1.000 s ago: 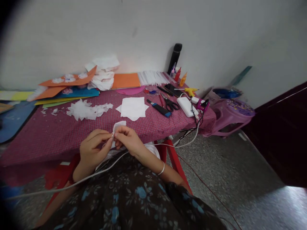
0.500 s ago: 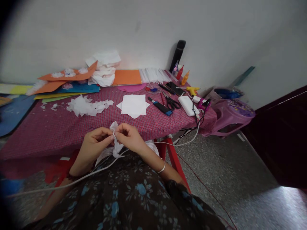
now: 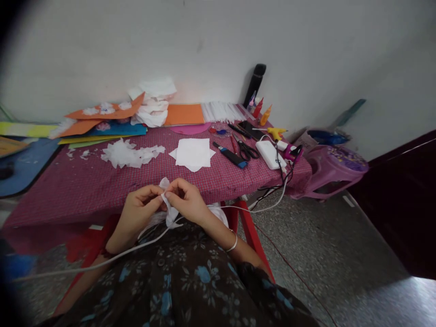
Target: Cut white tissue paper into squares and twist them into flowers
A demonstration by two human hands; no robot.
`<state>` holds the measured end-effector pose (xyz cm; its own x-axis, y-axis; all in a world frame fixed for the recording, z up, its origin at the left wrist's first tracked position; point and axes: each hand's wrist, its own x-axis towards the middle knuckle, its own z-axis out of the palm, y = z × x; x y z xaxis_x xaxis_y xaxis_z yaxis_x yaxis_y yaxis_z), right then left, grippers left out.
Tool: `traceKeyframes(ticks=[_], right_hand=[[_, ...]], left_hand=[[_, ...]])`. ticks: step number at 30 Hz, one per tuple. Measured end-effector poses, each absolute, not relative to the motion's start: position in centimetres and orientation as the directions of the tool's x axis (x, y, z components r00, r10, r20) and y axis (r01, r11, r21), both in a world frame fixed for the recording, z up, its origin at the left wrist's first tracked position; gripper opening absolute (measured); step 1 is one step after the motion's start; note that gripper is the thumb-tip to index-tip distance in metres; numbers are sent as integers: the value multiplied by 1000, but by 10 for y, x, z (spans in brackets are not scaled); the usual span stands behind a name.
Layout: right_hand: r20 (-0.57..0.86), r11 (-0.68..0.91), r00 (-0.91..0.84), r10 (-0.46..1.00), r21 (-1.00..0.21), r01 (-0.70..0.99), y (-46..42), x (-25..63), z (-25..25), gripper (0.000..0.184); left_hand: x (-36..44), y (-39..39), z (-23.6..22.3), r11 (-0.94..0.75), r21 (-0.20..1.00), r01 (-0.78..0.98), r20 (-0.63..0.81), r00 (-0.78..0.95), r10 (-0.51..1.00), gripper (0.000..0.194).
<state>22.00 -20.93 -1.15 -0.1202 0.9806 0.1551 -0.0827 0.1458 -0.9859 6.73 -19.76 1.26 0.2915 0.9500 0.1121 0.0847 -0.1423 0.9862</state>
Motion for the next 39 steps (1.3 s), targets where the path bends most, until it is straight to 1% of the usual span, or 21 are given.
traceKeyframes(ticks=[3,5,9,11,14,19,27,30,34,39], right_hand=[[206,196,-127,970,-977,-84,-210,222,-13,15],[235,229,-131,963,-972,-57,-211,224,-12,15],[231,230,-145,962,-973,-23,-213,228,-8,18],[228,227,-145,963,-974,-21,-213,229,-6,19],[224,226,-135,965,-974,2,-213,229,-6,17],[243,251,-135,961,-967,48,-213,231,-7,13],[279,296,-175,944,-952,78,-213,233,-6,9],[285,301,-174,943,-950,76,-212,234,-6,10],[300,311,-169,939,-949,44,-212,235,-5,10],[280,285,-215,936,-958,-7,-212,236,-2,14]], left_hand=[[66,-197,9,-151,985,88,122,276,953,10],[65,-197,7,-185,976,119,149,263,953,10],[66,-198,5,-283,934,218,226,251,941,7],[66,-198,5,-306,924,230,244,264,933,6],[66,-198,6,-277,942,188,217,289,932,8],[65,-197,7,-144,988,63,116,327,938,10],[64,-197,2,-103,994,-35,109,343,933,10],[64,-195,1,-108,993,-51,119,337,934,8],[66,-195,7,-156,987,-38,159,344,925,10],[67,-196,13,-239,970,39,216,309,926,10]])
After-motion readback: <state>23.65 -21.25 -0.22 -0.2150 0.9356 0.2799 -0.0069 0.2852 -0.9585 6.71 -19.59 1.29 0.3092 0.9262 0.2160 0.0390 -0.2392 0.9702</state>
